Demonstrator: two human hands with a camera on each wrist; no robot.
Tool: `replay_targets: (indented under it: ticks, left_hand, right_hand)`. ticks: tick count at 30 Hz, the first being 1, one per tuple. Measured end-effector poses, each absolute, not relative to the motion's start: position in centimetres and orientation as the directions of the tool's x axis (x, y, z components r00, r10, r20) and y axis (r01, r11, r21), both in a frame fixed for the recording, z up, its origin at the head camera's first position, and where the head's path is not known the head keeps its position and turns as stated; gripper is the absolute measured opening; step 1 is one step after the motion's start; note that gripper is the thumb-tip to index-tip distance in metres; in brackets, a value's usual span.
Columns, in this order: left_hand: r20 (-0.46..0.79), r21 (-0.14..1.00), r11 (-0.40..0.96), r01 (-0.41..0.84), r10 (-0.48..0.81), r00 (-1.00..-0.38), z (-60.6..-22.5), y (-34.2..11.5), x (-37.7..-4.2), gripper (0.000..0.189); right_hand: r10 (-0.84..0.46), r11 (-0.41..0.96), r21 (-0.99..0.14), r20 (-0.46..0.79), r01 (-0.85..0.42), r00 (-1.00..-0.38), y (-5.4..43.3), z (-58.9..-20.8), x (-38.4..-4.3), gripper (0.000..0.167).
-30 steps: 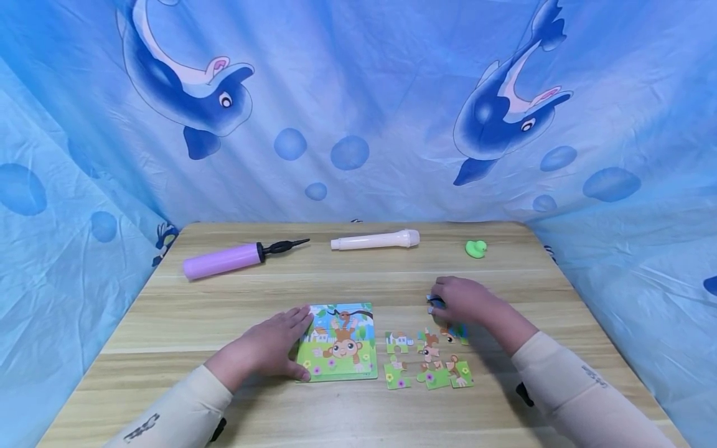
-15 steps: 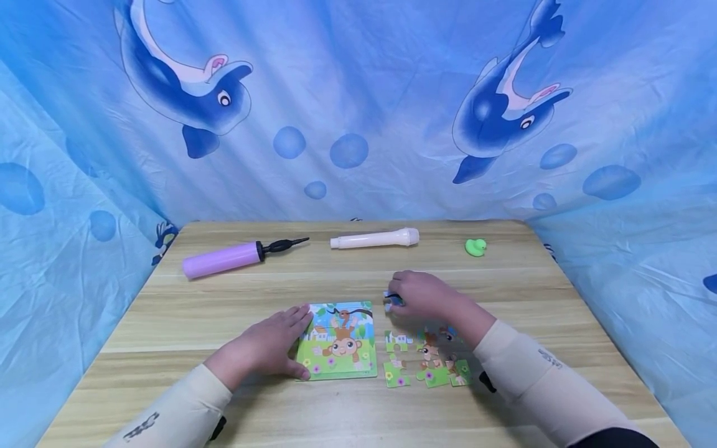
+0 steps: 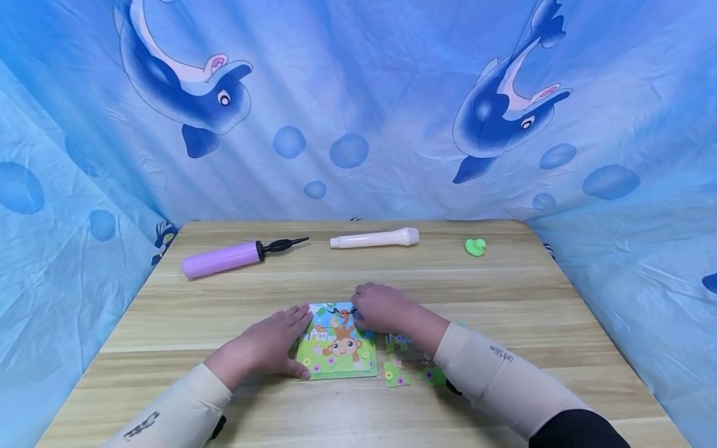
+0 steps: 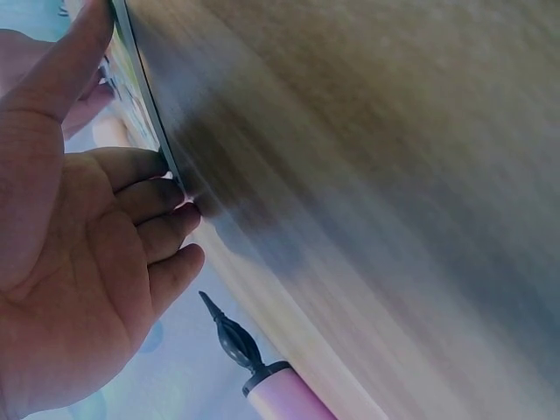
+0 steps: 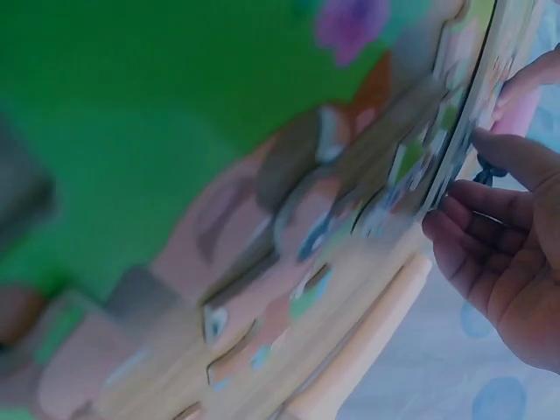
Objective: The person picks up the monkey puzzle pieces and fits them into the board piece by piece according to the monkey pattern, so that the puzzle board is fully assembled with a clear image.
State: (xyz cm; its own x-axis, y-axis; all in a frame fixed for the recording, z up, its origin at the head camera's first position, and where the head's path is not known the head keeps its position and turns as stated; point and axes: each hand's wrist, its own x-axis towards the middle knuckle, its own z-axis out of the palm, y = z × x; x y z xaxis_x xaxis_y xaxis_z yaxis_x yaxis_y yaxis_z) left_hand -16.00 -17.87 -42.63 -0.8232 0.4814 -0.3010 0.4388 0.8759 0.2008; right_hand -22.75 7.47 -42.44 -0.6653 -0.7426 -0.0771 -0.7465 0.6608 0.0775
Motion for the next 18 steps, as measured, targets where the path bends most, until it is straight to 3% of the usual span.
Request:
replay_targets:
  ticks: [12, 18]
  left_hand:
    - [-0.296, 0.195, 0.873, 0.446, 0.486, -0.822, -42.8, -17.9, -16.1, 0.112]
    - [-0.296, 0.198, 0.877, 0.438, 0.48, -0.826, -42.9, -17.9, -16.1, 0.113]
  right_hand:
    - [-0.696, 0.706, 0.11, -0.071, -0.699, -0.714, 6.1, -43.1, -22.0, 0.027]
    - [-0.717, 0.676, 0.137, -0.104, -0.724, -0.689, 5.6, -43.1, -22.0, 0.024]
